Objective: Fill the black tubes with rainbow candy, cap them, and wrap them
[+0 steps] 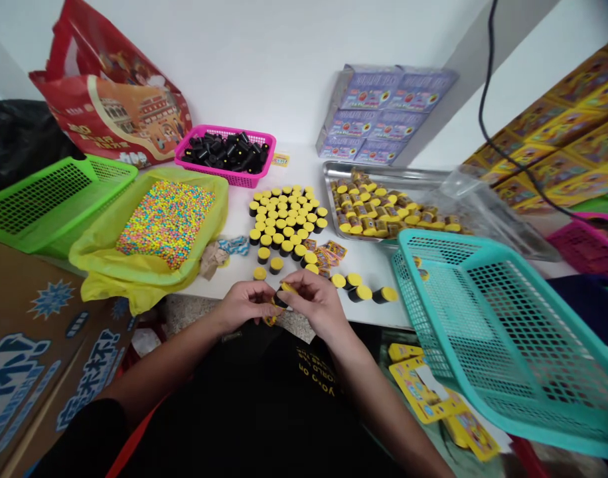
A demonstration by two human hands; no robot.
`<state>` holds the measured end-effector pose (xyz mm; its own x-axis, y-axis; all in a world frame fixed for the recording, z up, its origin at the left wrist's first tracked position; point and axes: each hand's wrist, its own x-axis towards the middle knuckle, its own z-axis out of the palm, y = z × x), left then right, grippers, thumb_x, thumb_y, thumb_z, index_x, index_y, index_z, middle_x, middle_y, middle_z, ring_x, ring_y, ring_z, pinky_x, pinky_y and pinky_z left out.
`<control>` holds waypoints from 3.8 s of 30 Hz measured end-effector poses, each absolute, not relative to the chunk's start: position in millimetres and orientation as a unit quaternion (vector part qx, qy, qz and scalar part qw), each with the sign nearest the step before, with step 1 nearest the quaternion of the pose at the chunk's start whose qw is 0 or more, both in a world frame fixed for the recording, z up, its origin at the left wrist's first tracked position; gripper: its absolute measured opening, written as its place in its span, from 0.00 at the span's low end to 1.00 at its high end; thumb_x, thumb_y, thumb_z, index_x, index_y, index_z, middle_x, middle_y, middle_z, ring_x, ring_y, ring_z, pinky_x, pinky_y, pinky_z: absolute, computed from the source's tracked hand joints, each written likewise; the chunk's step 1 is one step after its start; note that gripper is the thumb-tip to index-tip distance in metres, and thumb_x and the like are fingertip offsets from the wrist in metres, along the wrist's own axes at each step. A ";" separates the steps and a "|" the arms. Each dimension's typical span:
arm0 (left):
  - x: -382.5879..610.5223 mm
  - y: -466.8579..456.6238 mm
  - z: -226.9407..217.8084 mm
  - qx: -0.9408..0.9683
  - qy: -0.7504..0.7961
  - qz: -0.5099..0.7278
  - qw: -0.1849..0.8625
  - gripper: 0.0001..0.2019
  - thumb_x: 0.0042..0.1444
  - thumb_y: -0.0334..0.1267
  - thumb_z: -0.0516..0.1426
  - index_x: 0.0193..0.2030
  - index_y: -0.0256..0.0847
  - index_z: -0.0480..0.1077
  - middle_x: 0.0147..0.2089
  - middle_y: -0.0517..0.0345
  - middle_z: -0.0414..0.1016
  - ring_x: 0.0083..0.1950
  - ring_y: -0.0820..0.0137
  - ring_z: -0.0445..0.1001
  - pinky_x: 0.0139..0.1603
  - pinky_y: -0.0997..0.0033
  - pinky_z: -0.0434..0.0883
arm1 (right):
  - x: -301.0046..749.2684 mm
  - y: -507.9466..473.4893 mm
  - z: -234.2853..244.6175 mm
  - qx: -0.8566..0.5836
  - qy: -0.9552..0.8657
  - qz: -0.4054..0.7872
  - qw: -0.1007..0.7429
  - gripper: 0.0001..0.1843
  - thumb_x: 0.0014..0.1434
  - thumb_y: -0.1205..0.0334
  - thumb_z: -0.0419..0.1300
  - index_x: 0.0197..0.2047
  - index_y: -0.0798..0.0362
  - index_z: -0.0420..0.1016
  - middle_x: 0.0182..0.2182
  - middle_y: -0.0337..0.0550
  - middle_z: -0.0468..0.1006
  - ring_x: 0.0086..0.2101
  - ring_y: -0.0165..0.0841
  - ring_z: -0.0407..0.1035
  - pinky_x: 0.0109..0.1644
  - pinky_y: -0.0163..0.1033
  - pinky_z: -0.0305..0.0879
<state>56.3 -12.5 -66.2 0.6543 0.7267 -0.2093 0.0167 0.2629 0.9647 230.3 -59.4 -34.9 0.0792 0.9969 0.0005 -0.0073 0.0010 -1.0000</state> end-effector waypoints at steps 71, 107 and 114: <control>109.4 -9.5 -40.2 0.200 0.314 0.318 0.872 0.06 0.55 0.35 0.64 0.36 0.34 0.75 0.31 0.55 0.77 0.29 0.74 0.74 0.35 0.73 0.71 | 251.1 -76.8 -60.9 -0.483 -0.669 -0.017 0.564 0.16 0.61 0.69 0.61 0.53 0.48 0.76 0.37 0.46 0.75 0.37 0.37 0.72 0.39 0.44 0.73; 119.9 -22.8 -42.8 0.251 0.309 0.284 0.872 0.13 0.48 0.42 0.69 0.32 0.36 0.72 0.26 0.59 0.74 0.25 0.76 0.72 0.30 0.75 0.66 | 257.3 -85.3 -71.8 -0.523 -0.571 0.106 0.624 0.09 0.62 0.64 0.61 0.46 0.49 0.78 0.34 0.43 0.79 0.34 0.34 0.74 0.39 0.43 0.73; 122.5 -22.4 -45.7 0.263 0.307 0.272 0.873 0.14 0.47 0.42 0.69 0.32 0.34 0.73 0.26 0.59 0.73 0.25 0.76 0.71 0.28 0.76 0.65 | 266.8 -84.7 -58.4 -0.500 -0.620 0.112 0.594 0.07 0.62 0.66 0.60 0.41 0.49 0.80 0.31 0.42 0.79 0.32 0.34 0.73 0.37 0.42 0.72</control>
<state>122.5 -22.4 -45.7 0.6640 0.6361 -0.3930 -0.3127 0.7137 0.6268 266.8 -84.7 -58.4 0.2050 0.7540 0.6241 0.4871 0.4745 -0.7332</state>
